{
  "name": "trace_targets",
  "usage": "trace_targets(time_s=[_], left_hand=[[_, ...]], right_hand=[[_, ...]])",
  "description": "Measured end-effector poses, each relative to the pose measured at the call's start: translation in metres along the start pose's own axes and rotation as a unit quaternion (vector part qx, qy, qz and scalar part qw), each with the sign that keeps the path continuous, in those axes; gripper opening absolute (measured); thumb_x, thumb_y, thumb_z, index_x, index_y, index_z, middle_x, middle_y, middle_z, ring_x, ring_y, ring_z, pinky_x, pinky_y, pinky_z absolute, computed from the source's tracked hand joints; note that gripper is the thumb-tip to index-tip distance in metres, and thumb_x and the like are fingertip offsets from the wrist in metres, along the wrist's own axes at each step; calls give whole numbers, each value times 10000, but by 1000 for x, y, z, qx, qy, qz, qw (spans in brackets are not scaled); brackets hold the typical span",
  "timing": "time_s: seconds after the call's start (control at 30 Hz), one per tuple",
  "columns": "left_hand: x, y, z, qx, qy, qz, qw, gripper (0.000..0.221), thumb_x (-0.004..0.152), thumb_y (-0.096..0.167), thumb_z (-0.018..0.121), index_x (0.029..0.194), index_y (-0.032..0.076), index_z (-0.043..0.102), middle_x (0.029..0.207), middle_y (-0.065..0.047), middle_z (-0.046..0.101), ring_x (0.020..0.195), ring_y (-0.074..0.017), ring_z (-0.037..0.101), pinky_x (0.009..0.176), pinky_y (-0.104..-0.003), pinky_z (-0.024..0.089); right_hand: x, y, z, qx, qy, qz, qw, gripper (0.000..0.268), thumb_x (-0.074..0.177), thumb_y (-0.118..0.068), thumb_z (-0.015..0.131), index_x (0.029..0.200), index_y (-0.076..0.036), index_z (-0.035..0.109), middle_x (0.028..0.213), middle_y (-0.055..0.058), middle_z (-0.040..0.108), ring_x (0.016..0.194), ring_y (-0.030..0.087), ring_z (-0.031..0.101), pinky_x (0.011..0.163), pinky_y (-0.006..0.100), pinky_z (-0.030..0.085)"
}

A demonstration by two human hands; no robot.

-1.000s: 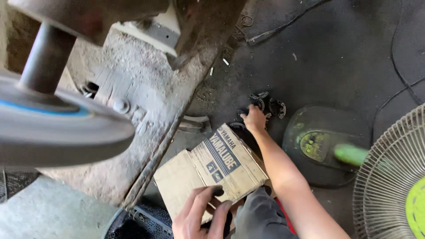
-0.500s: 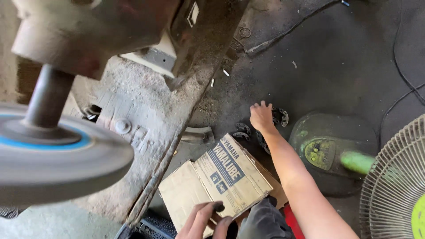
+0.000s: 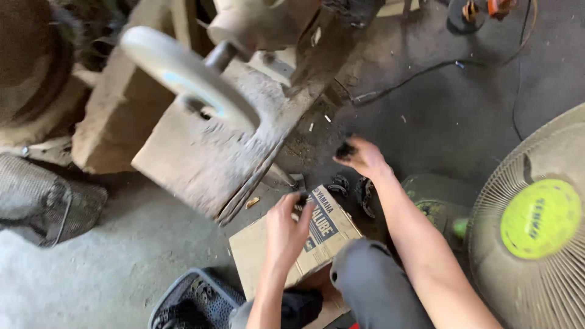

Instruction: Grinding and smoothing small metal components using a bench grinder.

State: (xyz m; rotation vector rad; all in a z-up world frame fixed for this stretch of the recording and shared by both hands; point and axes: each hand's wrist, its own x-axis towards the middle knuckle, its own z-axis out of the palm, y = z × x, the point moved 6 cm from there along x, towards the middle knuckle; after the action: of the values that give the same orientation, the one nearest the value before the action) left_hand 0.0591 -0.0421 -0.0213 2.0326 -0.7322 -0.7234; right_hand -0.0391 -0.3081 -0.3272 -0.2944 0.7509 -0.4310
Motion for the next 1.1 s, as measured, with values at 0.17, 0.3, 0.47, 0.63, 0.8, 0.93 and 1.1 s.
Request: trace_targets(time_s=[0.17, 0.3, 0.47, 0.63, 0.8, 0.93, 1.1], left_hand=[[3, -23, -1, 16, 90, 111, 990, 292, 872, 151, 773, 1077, -49, 716, 938, -208, 730, 782, -323, 730, 708, -397, 567], [1, -12, -23, 28, 168, 128, 977, 514, 825, 12, 701, 1316, -82, 584, 1077, -286, 638, 854, -440, 654, 735, -479, 516], [-5, -16, -19, 64, 197, 243, 948, 418, 864, -16, 650, 1277, -61, 603, 1143, -285, 659, 1016, -464, 643, 854, -478, 531], [-22, 6, -38, 110, 230, 271, 928, 371, 933, -34, 631, 1304, -23, 633, 1135, -231, 704, 1003, -388, 681, 883, -432, 550], [-46, 34, -42, 224, 241, 413, 849, 482, 818, -42, 643, 1298, -73, 609, 1195, -219, 691, 1049, -340, 685, 928, -398, 551], [-36, 26, -32, 218, 230, 402, 859, 490, 816, -38, 653, 1304, -69, 619, 1189, -201, 687, 1048, -332, 688, 921, -393, 558], [1, 10, -34, 49, 263, 286, 920, 298, 908, 45, 718, 1203, 9, 697, 1034, -192, 729, 903, -351, 704, 780, -410, 561]], right_hand=[[-73, 6, 126, -457, -158, -34, 875, 408, 800, 47, 724, 1200, 56, 643, 1084, 139, 705, 976, 264, 675, 862, 400, 546], [-158, 5, 222, -639, -231, -190, 709, 360, 732, 62, 776, 1089, 46, 735, 1021, 149, 801, 927, 166, 723, 858, 314, 584], [-230, 5, 281, -675, -235, -324, 620, 391, 725, 95, 737, 1110, 23, 737, 1032, 123, 769, 964, 179, 726, 883, 337, 579], [-237, -1, 276, -453, -159, -299, 825, 551, 792, 74, 685, 1318, -23, 554, 1141, 99, 681, 1004, 192, 710, 834, 354, 612], [-226, 12, 255, -232, -215, -84, 945, 318, 955, 44, 557, 1258, 84, 642, 1190, 184, 718, 1082, 266, 717, 981, 393, 589], [-215, 8, 253, -246, -227, -83, 939, 313, 980, 43, 536, 1273, 72, 644, 1207, 196, 711, 1098, 270, 707, 1005, 402, 576], [-198, 7, 257, -137, -192, -29, 971, 246, 984, -49, 568, 1196, 35, 659, 1102, 150, 726, 990, 259, 712, 903, 379, 604]])
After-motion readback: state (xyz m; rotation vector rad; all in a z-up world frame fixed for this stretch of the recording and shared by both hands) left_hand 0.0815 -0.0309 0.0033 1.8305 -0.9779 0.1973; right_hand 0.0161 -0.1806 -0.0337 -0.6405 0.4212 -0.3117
